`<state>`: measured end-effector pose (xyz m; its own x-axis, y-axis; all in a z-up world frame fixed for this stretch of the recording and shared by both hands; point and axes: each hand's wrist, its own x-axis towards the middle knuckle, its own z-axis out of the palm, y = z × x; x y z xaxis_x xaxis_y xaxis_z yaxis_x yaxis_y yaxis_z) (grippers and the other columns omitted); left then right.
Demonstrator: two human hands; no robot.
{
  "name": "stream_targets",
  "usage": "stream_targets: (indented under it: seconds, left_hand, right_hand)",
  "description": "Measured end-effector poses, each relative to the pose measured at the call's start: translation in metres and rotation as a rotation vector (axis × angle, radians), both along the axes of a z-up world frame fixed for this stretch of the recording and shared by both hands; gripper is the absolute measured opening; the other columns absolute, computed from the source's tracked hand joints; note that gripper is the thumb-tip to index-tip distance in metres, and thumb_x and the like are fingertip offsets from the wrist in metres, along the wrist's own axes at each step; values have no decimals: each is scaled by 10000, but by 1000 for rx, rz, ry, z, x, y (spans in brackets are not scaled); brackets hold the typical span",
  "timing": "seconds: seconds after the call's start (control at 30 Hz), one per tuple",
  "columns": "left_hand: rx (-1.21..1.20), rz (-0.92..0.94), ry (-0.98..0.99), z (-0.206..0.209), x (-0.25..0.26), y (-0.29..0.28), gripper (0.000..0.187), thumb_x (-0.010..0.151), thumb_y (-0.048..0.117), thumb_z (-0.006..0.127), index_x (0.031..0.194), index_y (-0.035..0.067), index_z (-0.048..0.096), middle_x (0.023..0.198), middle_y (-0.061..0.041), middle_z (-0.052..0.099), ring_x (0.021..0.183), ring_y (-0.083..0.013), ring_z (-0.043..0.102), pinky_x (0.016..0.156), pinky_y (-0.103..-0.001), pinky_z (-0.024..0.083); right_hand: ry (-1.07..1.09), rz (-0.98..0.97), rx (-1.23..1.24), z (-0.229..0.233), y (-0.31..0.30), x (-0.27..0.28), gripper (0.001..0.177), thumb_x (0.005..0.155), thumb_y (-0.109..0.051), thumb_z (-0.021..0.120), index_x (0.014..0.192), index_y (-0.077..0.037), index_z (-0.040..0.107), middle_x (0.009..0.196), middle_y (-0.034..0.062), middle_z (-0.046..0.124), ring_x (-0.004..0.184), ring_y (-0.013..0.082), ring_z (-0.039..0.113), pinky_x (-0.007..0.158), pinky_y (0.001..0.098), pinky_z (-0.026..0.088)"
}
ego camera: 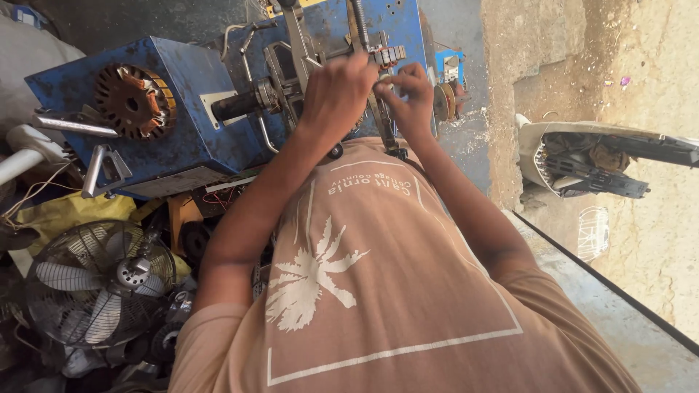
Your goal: The person operates a blue motor winding machine, manually guiding copper wire into the slots of a stator core. They repeatedly adjust the wire tension and position the stator to ensure the wire is wound correctly into the slots.
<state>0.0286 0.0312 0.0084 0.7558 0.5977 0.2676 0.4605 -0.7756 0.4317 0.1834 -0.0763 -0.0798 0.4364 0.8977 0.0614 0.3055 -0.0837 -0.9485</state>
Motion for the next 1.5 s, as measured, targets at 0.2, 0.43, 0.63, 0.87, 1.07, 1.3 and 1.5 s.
stream_targets:
  seconds: [0.2,0.43,0.63,0.87,1.07,1.3,1.5]
  left_hand:
    - [115,185,37,-54,42,75,83,806,62,760,733,51,723,758,-174,699,698,-320,747,593,-407,595]
    - [28,266,38,-69,35,81,182,866,180,793,772,32,743,817,-181,722,713,-330,747,597,-416,589]
    - [-203,270,-86,-13,10,37,202,874,224,782,788,52,723,793,-130,697,746,-334,703,647,-460,541]
    - [-442,176,-250,-7,-17,-25,259,908,148,767,1135,28,743,775,-128,622,670,-295,635,619,-417,491]
    - [-921,218,-464,-24,-10,-34,276,944,119,778,1197,15,747,703,-155,456,608,-345,447,562,-427,386]
    - [-364,8,131,-9,-23,-39,139,854,171,782,859,40,734,837,-132,675,759,-360,715,682,-477,573]
    - [-325,-8,82,-1,-32,-37,91,845,118,759,812,46,715,832,-132,650,790,-349,714,692,-462,579]
  right_hand:
    - [607,-110,-100,-39,16,-2,84,866,-75,823,909,-35,763,925,64,733,859,136,641,800,283,489]
    - [-418,165,200,23,36,23,268,1047,-218,650,1123,-14,807,1315,132,577,1233,293,557,1036,408,472]
    - [474,330,-138,4,79,39,367,1041,-275,578,949,43,736,1209,56,566,1023,143,654,860,295,570]
    - [358,246,-200,-11,80,39,267,971,-163,728,896,93,741,1075,66,609,835,119,646,725,273,532]
    - [432,245,-228,-9,79,39,258,955,-183,738,893,68,732,995,38,632,795,107,646,697,271,523]
    - [-59,113,47,8,75,28,209,952,-163,815,1019,18,736,1014,79,648,891,194,633,799,334,524]
    - [-744,260,255,42,5,-4,240,854,-121,827,1086,-151,775,1012,80,582,968,278,547,827,410,443]
